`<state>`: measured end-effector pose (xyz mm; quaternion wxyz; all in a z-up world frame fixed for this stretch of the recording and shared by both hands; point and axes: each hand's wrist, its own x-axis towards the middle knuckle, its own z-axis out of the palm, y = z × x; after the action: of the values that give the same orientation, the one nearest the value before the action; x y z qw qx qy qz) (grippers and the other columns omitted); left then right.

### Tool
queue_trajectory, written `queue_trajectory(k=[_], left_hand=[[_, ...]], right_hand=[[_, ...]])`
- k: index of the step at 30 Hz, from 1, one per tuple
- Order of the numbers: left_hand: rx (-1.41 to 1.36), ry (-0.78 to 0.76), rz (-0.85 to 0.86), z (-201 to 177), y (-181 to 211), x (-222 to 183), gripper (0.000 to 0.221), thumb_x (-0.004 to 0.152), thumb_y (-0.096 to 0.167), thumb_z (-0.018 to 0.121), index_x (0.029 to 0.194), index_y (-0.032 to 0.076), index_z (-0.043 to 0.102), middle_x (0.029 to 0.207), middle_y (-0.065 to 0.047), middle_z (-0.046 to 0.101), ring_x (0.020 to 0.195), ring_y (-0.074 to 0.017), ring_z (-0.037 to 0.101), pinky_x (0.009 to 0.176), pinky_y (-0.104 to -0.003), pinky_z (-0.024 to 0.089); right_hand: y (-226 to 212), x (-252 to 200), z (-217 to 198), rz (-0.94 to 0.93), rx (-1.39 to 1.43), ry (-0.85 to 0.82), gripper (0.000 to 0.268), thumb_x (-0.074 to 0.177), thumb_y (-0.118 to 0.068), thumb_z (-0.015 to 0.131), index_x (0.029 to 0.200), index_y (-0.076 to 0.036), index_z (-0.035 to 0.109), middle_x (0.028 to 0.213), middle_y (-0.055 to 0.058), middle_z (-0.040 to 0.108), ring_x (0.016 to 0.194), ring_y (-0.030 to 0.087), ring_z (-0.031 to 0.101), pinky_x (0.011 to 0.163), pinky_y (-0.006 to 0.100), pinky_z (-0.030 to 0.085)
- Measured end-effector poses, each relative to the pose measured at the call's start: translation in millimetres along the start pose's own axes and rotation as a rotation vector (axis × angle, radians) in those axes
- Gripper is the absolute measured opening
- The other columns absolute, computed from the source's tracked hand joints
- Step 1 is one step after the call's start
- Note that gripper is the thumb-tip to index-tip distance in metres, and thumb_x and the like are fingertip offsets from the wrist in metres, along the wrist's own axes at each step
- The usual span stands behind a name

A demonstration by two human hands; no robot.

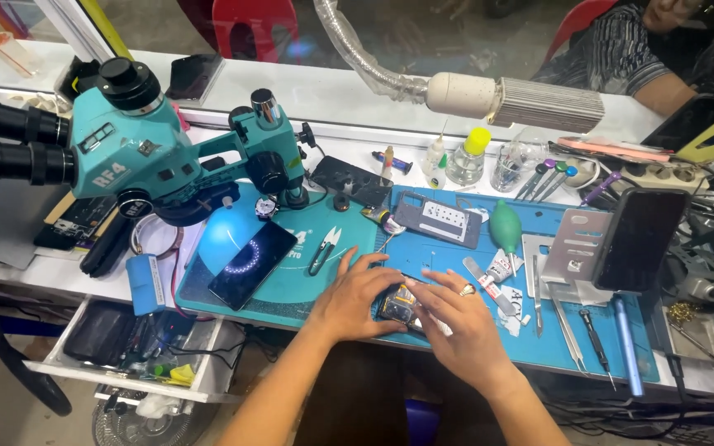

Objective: Disassembling and inspecting the internal components of a smartphone on a repair bench.

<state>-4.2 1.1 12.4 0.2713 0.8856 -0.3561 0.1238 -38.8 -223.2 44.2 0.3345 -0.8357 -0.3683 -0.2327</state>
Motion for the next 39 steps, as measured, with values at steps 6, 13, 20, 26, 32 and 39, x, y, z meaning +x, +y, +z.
queue_trajectory(k=[6, 13, 20, 26, 32, 39], left_hand=[[0.001, -0.004, -0.017, 0, 1, 1, 0.068, 0.073, 0.058, 0.084, 0.122, 0.014, 0.066, 0.124, -0.003, 0.072, 0.135, -0.0329, 0.051, 0.117, -0.069, 0.019], [0.001, -0.009, -0.013, 0, 0, 1, 0.069, 0.073, 0.058, 0.083, 0.123, 0.013, 0.066, 0.124, -0.003, 0.071, 0.135, -0.0322, 0.051, 0.118, -0.068, 0.019], [-0.001, -0.006, -0.012, 1, 0, 0, 0.069, 0.074, 0.059, 0.082, 0.123, 0.013, 0.066, 0.124, -0.005, 0.072, 0.135, -0.0334, 0.051, 0.117, -0.069, 0.019], [0.012, -0.001, 0.009, 1, -1, 0, 0.071, 0.076, 0.064, 0.076, 0.122, 0.011, 0.068, 0.125, -0.006, 0.071, 0.135, -0.0337, 0.052, 0.117, -0.069, 0.020], [0.003, 0.055, 0.100, 0, 1, -2, 0.056, 0.078, 0.050, 0.082, 0.117, 0.010, 0.072, 0.122, -0.006, 0.073, 0.131, -0.0333, 0.055, 0.118, -0.070, 0.021], [-0.010, 0.133, 0.165, 3, -1, -5, 0.020, 0.083, 0.030, 0.081, 0.095, 0.014, 0.080, 0.099, -0.004, 0.072, 0.116, -0.0320, 0.062, 0.116, -0.070, 0.028]], right_hand=[[6, -5, 4, -0.003, -0.065, 0.055, 0.043, 0.092, -0.011, 0.076, 0.133, -0.018, 0.064, 0.085, -0.001, 0.076, 0.097, 0.030, 0.073, 0.104, 0.056, 0.049], [4, -4, 3, -0.025, -0.194, 0.117, 0.030, 0.089, -0.020, 0.080, 0.118, -0.016, 0.071, 0.066, -0.003, 0.061, 0.077, 0.019, 0.067, 0.097, 0.051, 0.054], [-4, -2, 2, 0.030, -0.013, 0.029, 0.045, 0.092, -0.006, 0.071, 0.134, -0.014, 0.057, 0.101, 0.004, 0.069, 0.112, 0.033, 0.060, 0.106, 0.053, 0.048], [-3, -4, 3, 0.026, -0.093, 0.031, 0.042, 0.093, -0.007, 0.071, 0.134, -0.013, 0.063, 0.095, 0.003, 0.073, 0.108, 0.030, 0.067, 0.104, 0.055, 0.048], [11, -15, 8, 0.018, -0.048, 0.046, 0.051, 0.094, -0.004, 0.070, 0.142, -0.014, 0.056, 0.093, 0.000, 0.075, 0.105, 0.025, 0.070, 0.107, 0.054, 0.049], [7, -18, 4, 0.085, 0.064, 0.073, 0.046, 0.097, 0.002, 0.061, 0.143, -0.004, 0.054, 0.105, 0.007, 0.079, 0.099, 0.023, 0.077, 0.109, 0.046, 0.054]])
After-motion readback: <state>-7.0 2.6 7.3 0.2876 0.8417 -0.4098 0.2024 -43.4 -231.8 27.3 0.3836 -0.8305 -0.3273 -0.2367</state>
